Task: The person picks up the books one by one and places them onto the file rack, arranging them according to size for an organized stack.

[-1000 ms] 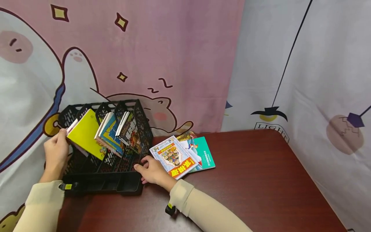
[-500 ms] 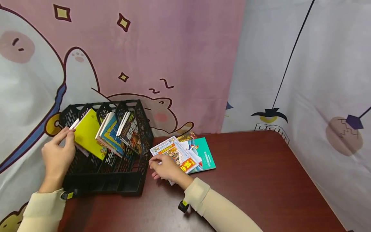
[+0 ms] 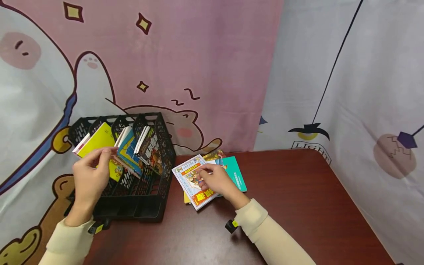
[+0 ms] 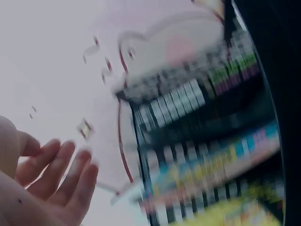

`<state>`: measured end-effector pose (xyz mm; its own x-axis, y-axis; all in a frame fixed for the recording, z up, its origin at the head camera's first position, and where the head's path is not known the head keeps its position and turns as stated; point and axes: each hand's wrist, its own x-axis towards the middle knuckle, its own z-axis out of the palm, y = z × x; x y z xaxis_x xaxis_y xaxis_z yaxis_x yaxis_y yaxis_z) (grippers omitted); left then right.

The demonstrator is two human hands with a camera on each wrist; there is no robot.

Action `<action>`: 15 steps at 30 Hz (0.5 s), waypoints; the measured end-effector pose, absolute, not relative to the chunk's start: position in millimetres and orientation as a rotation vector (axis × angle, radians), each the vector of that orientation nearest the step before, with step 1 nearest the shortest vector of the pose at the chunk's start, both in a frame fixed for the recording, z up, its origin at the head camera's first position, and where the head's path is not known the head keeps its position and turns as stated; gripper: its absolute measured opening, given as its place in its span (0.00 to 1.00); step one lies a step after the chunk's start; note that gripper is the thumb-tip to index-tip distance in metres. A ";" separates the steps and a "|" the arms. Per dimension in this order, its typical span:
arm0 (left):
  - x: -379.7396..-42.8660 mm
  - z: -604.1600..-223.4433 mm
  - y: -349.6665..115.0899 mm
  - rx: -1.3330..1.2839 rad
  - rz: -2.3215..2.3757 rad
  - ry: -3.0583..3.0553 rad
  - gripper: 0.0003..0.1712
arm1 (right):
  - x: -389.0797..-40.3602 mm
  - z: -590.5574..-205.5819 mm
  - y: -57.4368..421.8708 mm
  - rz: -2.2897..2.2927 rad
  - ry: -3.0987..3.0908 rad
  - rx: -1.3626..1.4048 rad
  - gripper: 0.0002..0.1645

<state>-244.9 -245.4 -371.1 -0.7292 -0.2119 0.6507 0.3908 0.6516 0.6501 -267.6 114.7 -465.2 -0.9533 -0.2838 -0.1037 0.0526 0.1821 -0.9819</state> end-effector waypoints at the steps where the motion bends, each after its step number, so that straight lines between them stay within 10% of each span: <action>1: -242.2 -371.9 -236.4 -0.180 -1.110 -2.169 0.18 | -267.9 -463.9 118.9 -1.837 2.214 -0.215 0.18; 15: -235.6 -439.3 -129.7 -0.340 -1.256 -2.735 0.23 | -275.7 -468.3 160.5 -1.400 2.722 -0.084 0.22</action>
<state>-235.6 -129.7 -439.3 -0.9684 0.1556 0.1948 0.2491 0.6320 0.7338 -275.7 160.5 -468.3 -0.9953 -0.0850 -0.0457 -0.0122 0.5810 -0.8138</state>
